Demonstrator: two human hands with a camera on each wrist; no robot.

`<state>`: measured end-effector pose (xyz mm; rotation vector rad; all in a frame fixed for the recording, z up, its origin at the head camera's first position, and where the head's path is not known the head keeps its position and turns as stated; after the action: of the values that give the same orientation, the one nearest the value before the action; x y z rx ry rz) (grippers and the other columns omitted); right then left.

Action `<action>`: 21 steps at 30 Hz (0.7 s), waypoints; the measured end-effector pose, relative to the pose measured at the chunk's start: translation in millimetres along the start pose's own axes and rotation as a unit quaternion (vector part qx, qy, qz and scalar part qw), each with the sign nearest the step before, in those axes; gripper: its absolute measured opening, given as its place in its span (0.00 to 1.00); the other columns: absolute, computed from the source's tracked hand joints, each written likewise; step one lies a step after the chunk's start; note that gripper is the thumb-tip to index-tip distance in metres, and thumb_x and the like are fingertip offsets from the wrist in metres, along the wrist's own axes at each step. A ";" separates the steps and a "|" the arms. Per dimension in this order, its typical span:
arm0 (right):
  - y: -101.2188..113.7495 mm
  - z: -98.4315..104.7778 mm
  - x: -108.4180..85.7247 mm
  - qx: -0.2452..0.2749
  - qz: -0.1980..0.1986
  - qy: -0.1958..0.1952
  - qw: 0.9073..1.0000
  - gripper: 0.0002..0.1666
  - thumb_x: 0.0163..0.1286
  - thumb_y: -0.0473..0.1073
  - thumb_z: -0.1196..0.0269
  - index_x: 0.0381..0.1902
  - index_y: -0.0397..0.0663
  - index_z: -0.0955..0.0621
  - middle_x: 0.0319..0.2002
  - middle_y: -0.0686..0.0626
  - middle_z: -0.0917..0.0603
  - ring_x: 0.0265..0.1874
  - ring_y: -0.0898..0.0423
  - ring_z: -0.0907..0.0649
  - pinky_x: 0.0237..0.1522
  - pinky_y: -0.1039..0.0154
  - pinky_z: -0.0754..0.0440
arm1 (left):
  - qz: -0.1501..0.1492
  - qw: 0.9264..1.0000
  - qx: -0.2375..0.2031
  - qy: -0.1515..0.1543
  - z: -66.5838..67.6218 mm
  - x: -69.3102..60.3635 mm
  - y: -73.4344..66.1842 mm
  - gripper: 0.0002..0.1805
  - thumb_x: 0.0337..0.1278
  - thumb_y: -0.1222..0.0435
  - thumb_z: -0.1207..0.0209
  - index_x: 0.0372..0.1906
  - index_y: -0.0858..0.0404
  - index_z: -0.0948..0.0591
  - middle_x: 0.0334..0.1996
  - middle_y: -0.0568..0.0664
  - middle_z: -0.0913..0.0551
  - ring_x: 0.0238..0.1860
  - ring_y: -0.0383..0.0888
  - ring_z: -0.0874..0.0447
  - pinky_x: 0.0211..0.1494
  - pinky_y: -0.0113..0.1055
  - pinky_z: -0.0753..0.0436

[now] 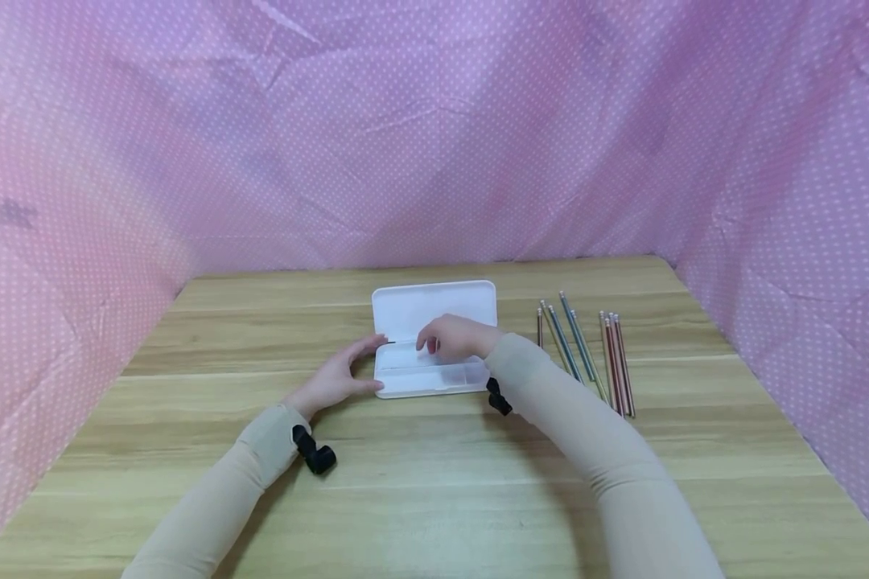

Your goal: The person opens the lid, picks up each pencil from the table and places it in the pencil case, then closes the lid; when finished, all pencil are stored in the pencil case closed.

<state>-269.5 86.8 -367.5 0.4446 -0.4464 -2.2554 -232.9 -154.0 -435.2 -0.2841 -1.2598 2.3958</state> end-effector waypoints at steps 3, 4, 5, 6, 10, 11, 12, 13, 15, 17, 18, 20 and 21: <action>0.3 5.9 -2.6 0.003 0.009 -0.015 1.000 0.20 0.60 0.26 0.45 0.49 0.40 0.19 0.35 0.48 0.17 0.39 0.53 0.19 0.50 0.58 0.21 | 0.001 1.000 -0.006 0.000 -0.8 -0.6 -0.2 0.43 0.46 0.62 0.29 0.70 0.53 0.35 0.67 0.49 0.32 0.69 0.46 0.38 0.73 0.45 0.41; 0.9 8.7 -4.0 0.007 0.012 -0.024 1.000 0.19 0.61 0.27 0.44 0.49 0.39 0.19 0.35 0.47 0.17 0.39 0.52 0.19 0.50 0.58 0.21 | 0.001 1.000 -0.008 0.001 -1.0 -0.7 -0.5 0.43 0.46 0.62 0.29 0.70 0.53 0.35 0.67 0.49 0.31 0.69 0.47 0.37 0.73 0.45 0.41; 1.3 11.4 -5.5 0.009 0.015 -0.035 0.999 0.18 0.61 0.27 0.44 0.49 0.39 0.19 0.35 0.47 0.17 0.39 0.52 0.19 0.49 0.58 0.21 | 0.001 1.000 -0.009 0.000 -1.1 -0.7 -0.8 0.43 0.46 0.62 0.29 0.70 0.53 0.35 0.67 0.50 0.31 0.68 0.47 0.37 0.73 0.45 0.41; 1.8 14.2 -7.2 0.011 0.017 -0.047 0.999 0.18 0.61 0.28 0.43 0.49 0.38 0.19 0.35 0.47 0.17 0.39 0.52 0.18 0.49 0.58 0.20 | 0.002 1.000 -0.011 -0.001 -1.1 -0.8 -1.2 0.43 0.46 0.62 0.29 0.70 0.53 0.35 0.67 0.50 0.31 0.68 0.48 0.37 0.73 0.46 0.41; 4.1 23.7 -14.3 0.025 0.018 -0.087 0.996 0.17 0.62 0.30 0.40 0.50 0.38 0.20 0.36 0.46 0.16 0.40 0.51 0.17 0.47 0.57 0.19 | -0.001 1.000 -0.018 -0.003 -1.1 -2.0 -2.2 0.43 0.46 0.62 0.29 0.69 0.53 0.35 0.67 0.51 0.31 0.68 0.49 0.37 0.72 0.48 0.41; 4.1 25.2 -16.2 0.029 0.017 -0.096 0.995 0.17 0.62 0.30 0.39 0.51 0.38 0.20 0.36 0.46 0.16 0.40 0.51 0.17 0.46 0.58 0.19 | -0.003 1.000 -0.018 -0.004 -1.2 -2.1 -2.2 0.42 0.46 0.63 0.29 0.69 0.53 0.35 0.67 0.52 0.31 0.68 0.50 0.37 0.72 0.48 0.41; 4.1 26.6 -18.3 0.037 0.013 -0.103 0.994 0.17 0.62 0.31 0.39 0.51 0.39 0.20 0.37 0.46 0.16 0.40 0.51 0.17 0.46 0.58 0.18 | -0.005 1.000 -0.019 -0.004 -1.3 -2.1 -2.0 0.42 0.46 0.63 0.29 0.69 0.53 0.35 0.67 0.52 0.32 0.68 0.50 0.37 0.72 0.49 0.41; 3.9 27.6 -20.6 0.045 0.012 -0.110 0.993 0.18 0.62 0.31 0.39 0.51 0.38 0.20 0.37 0.45 0.16 0.40 0.51 0.17 0.46 0.58 0.18 | -0.008 1.000 -0.020 -0.004 -1.5 -2.0 -1.8 0.42 0.46 0.63 0.30 0.69 0.54 0.35 0.67 0.52 0.32 0.68 0.50 0.37 0.72 0.49 0.41; 3.2 28.8 -25.7 0.060 0.012 -0.125 0.990 0.18 0.62 0.31 0.38 0.51 0.38 0.20 0.37 0.45 0.16 0.40 0.51 0.17 0.45 0.57 0.18 | -0.011 1.000 -0.019 -0.003 -1.7 -1.7 -1.3 0.42 0.46 0.63 0.30 0.69 0.54 0.35 0.67 0.51 0.32 0.68 0.50 0.36 0.72 0.48 0.40; 1.5 29.2 -30.9 0.083 0.010 -0.140 0.987 0.18 0.62 0.30 0.38 0.51 0.36 0.21 0.38 0.44 0.17 0.40 0.50 0.18 0.45 0.57 0.18 | -0.014 1.000 -0.015 -0.004 -2.1 -1.6 -1.0 0.42 0.46 0.64 0.30 0.69 0.54 0.35 0.67 0.50 0.32 0.68 0.49 0.36 0.72 0.47 0.40; 0.5 29.4 -33.7 0.096 0.008 -0.146 0.985 0.18 0.62 0.30 0.38 0.51 0.35 0.21 0.37 0.43 0.17 0.40 0.50 0.18 0.45 0.56 0.18 | -0.015 1.000 -0.014 -0.004 -2.2 -1.7 -1.0 0.42 0.46 0.64 0.30 0.69 0.55 0.35 0.67 0.50 0.32 0.68 0.49 0.36 0.72 0.46 0.40; -2.4 29.2 -39.5 0.117 -0.006 -0.159 0.980 0.19 0.62 0.30 0.38 0.52 0.34 0.21 0.37 0.43 0.18 0.40 0.50 0.18 0.45 0.57 0.18 | -0.017 1.000 -0.011 -0.004 -2.2 -1.9 -1.2 0.43 0.46 0.64 0.29 0.69 0.55 0.35 0.67 0.49 0.32 0.68 0.48 0.36 0.72 0.45 0.40; -4.0 29.2 -42.5 0.130 -0.017 -0.165 0.978 0.19 0.62 0.31 0.38 0.52 0.34 0.21 0.37 0.44 0.18 0.41 0.50 0.18 0.44 0.58 0.18 | -0.019 1.000 -0.009 -0.004 -2.2 -1.8 -1.2 0.43 0.46 0.64 0.29 0.69 0.55 0.35 0.68 0.49 0.32 0.68 0.48 0.36 0.72 0.45 0.40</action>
<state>-258.0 126.4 -336.3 0.2074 -0.9181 -2.3194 -230.1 -152.6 -435.5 -0.2536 -1.2810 2.3569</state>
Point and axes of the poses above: each hand's wrist, its own x-axis towards the middle knuckle, its own z-axis out of the back of the hand, y = z × x, the point moved 1 cm from there along x, towards the middle knuckle
